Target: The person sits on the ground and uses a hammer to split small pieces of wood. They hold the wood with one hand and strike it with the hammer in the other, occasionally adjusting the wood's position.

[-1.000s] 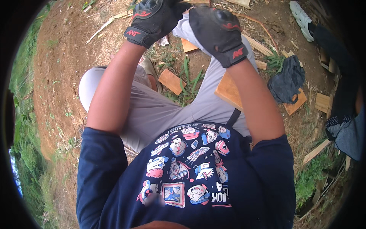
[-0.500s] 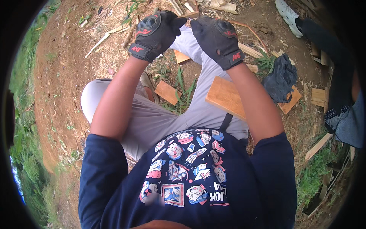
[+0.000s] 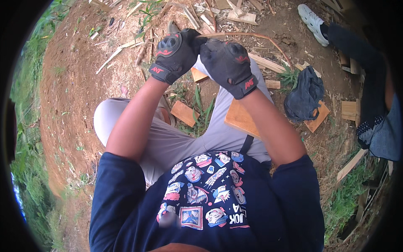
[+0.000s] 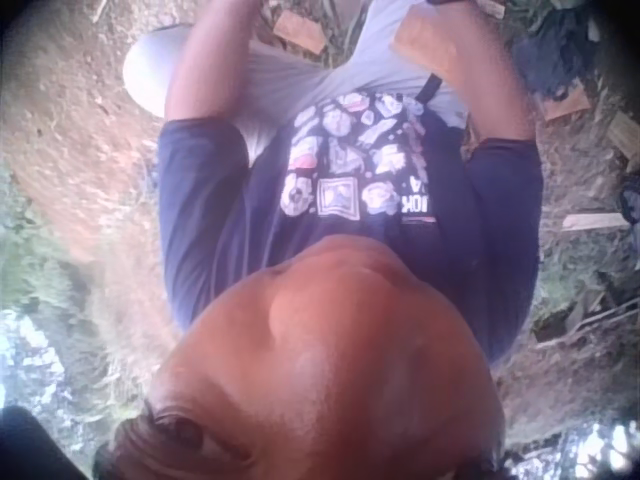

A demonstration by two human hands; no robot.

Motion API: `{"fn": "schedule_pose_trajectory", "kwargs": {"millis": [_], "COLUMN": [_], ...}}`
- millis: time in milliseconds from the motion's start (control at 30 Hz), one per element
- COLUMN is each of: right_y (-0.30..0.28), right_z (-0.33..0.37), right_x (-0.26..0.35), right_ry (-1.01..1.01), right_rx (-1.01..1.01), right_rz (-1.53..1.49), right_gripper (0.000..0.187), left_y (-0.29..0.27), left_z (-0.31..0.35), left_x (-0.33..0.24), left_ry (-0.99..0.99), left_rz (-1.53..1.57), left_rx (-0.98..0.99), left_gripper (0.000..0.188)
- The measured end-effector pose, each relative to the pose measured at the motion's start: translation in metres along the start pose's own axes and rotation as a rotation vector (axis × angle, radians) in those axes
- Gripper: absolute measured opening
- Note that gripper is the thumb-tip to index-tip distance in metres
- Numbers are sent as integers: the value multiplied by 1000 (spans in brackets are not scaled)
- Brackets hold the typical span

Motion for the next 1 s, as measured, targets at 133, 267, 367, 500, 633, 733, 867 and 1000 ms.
{"fn": "schedule_pose_trajectory", "kwargs": {"millis": [133,267,367,500,633,733,867,1000], "right_y": [-3,-5,-4,7,-4,-1,-8,-12], "right_z": [-2,-2,-9,-2,0,2,2,-4], "right_x": [-29,-31,-40,-20,-55,-33,-27,-61], "right_ry": [-16,77,138,113,120,87,186,72], "right_rx": [118,129,20,46,116,43,128,135], "right_rz": [-7,-78,-149,-49,-84,-54,-34,-69], "right_gripper": [33,24,36,42,39,32,35,37], "left_y": [10,3,-3,0,6,14,11,11], "left_z": [-7,-13,-15,-15,-22,-12,-16,-20], "left_x": [4,-8,-9,-10,-17,-13,-20,-16], "left_ry": [76,-24,21,-41,26,94,55,74], "left_rz": [2,55,15,147,176,127,23,64], "left_rx": [36,116,162,164,110,-29,95,198], "left_gripper": [17,18,21,28,26,23,27,31]}}
Point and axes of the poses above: each hand's wrist, its own z-axis away from the middle knuckle, its own y-axis out of the palm, x = y × z, the point moved 1 cm from there along -z, towards the middle knuckle, and after that the axes turned 3 degrees about z, right-handed, at the moved point
